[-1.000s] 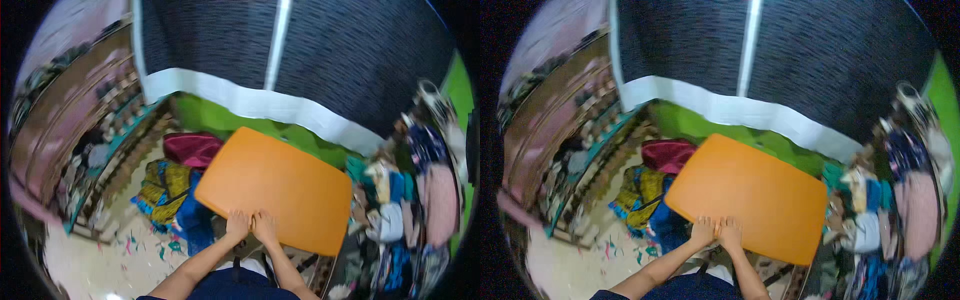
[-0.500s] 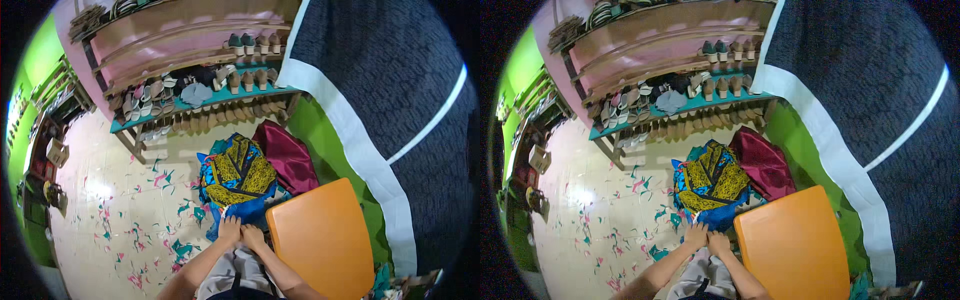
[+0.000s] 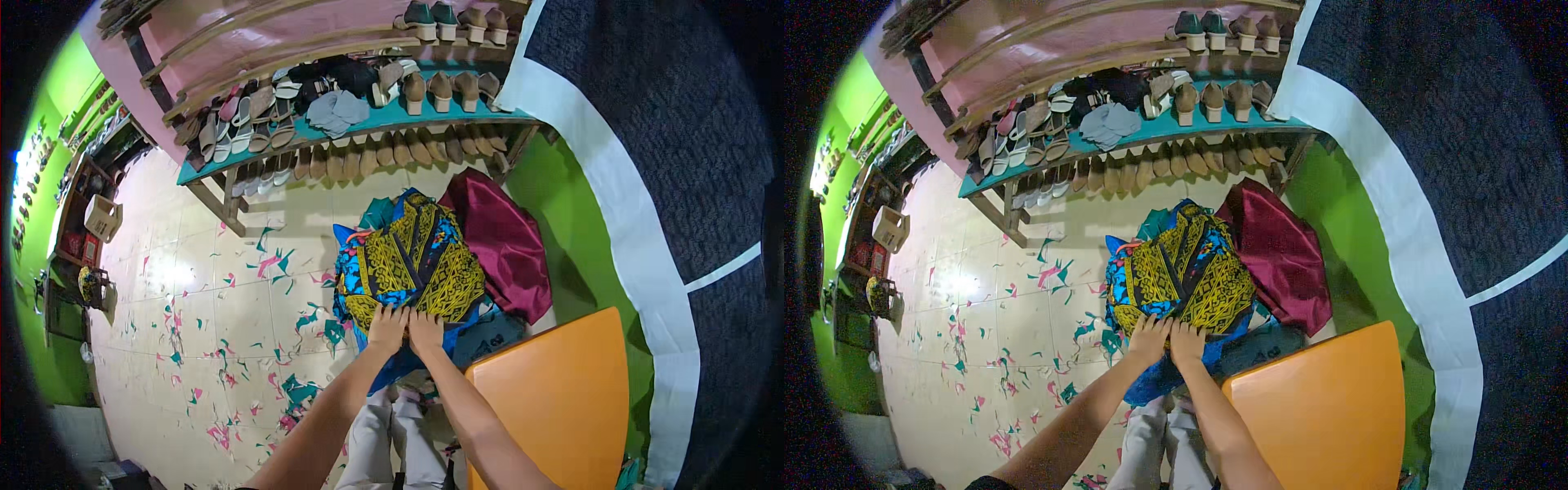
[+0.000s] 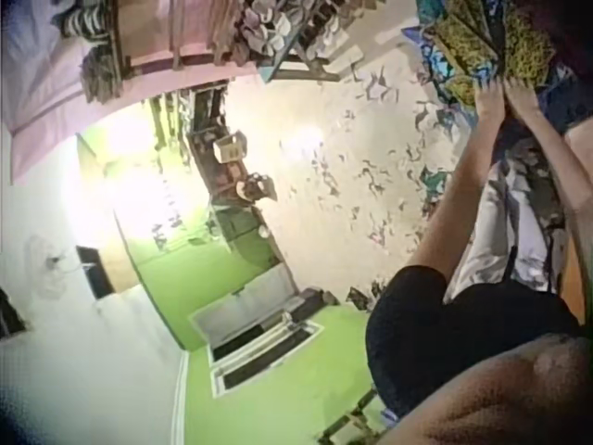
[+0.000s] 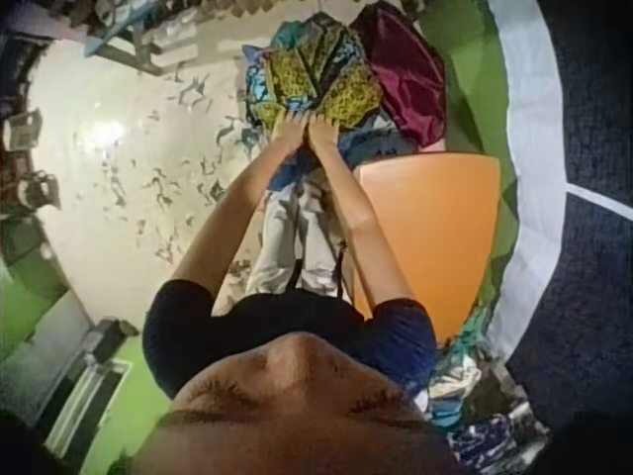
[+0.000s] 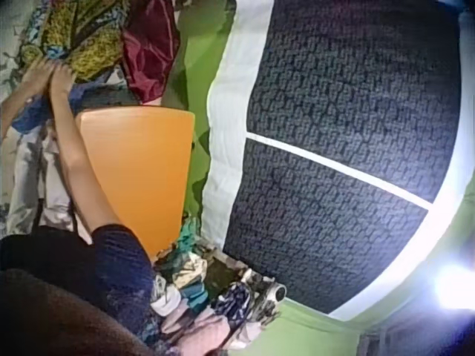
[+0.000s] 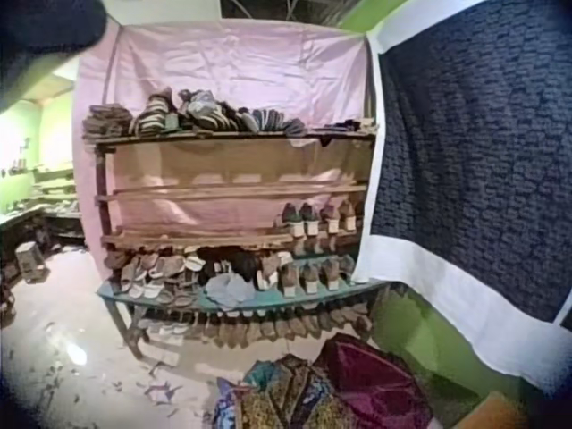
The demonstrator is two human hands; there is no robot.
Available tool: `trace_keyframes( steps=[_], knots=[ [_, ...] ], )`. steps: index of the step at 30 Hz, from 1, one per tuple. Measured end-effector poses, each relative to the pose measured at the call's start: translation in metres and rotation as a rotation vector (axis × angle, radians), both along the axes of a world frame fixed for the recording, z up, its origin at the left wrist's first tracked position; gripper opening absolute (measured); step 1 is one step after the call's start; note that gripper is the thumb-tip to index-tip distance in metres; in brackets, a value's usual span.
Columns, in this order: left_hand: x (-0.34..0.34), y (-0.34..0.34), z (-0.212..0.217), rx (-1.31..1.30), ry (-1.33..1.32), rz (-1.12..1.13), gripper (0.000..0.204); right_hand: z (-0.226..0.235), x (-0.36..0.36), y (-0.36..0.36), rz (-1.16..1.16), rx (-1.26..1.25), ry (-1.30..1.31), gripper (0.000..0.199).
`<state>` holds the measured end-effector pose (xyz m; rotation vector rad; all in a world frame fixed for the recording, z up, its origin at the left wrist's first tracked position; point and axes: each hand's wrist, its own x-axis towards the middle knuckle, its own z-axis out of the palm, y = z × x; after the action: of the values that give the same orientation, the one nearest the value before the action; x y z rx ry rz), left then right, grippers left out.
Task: Folding various fabric pieces and placing them on a shelf.
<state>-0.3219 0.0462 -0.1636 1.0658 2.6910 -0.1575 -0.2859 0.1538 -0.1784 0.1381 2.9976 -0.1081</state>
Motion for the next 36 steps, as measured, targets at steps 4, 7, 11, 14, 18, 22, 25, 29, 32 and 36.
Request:
trace_keyframes(
  steps=[4, 7, 11, 14, 18, 22, 25, 29, 32, 36],
  knots=[
    [-0.003, -0.012, -0.005, 0.056, 0.090, 0.025, 0.026, 0.020, -0.009, -0.009, -0.041, -0.107, -0.228, 0.031],
    [-0.005, -0.030, 0.016, 0.235, 0.089, 0.120, 0.013, 0.070, 0.009, -0.023, -0.080, -0.268, 0.096, 0.033],
    [0.009, -0.024, 0.075, 0.522, 0.129, 0.185, 0.015, 0.057, 0.038, -0.017, -0.727, -0.939, 0.715, 0.046],
    [0.029, -0.020, 0.113, 0.670, 0.154, 0.104, 0.016, 0.052, 0.035, -0.004, -1.198, -1.909, 0.318, 0.058],
    [0.070, -0.028, 0.136, 0.695, 0.140, -0.107, 0.015, 0.083, -0.003, 0.016, -0.996, -2.494, 0.137, 0.041],
    [0.107, -0.038, 0.147, 0.711, 0.023, -0.173, 0.021, 0.078, -0.012, 0.034, -0.990, -2.083, -0.007, 0.011],
    [0.104, -0.060, 0.146, 0.611, -0.253, -0.073, 0.055, 0.101, -0.007, 0.024, -0.969, -2.060, -0.060, 0.013],
    [0.084, -0.087, 0.151, 0.696, -0.300, 0.096, 0.088, 0.164, 0.041, 0.012, -0.880, -2.124, -0.015, 0.023],
    [0.067, -0.101, 0.121, 0.769, -0.221, 0.274, 0.078, 0.132, 0.079, 0.011, -0.982, -2.106, -0.042, 0.023],
    [0.056, -0.094, 0.114, 0.533, -0.288, 0.223, 0.072, 0.100, 0.113, -0.005, -1.134, -2.092, -0.149, 0.023]
  ],
)
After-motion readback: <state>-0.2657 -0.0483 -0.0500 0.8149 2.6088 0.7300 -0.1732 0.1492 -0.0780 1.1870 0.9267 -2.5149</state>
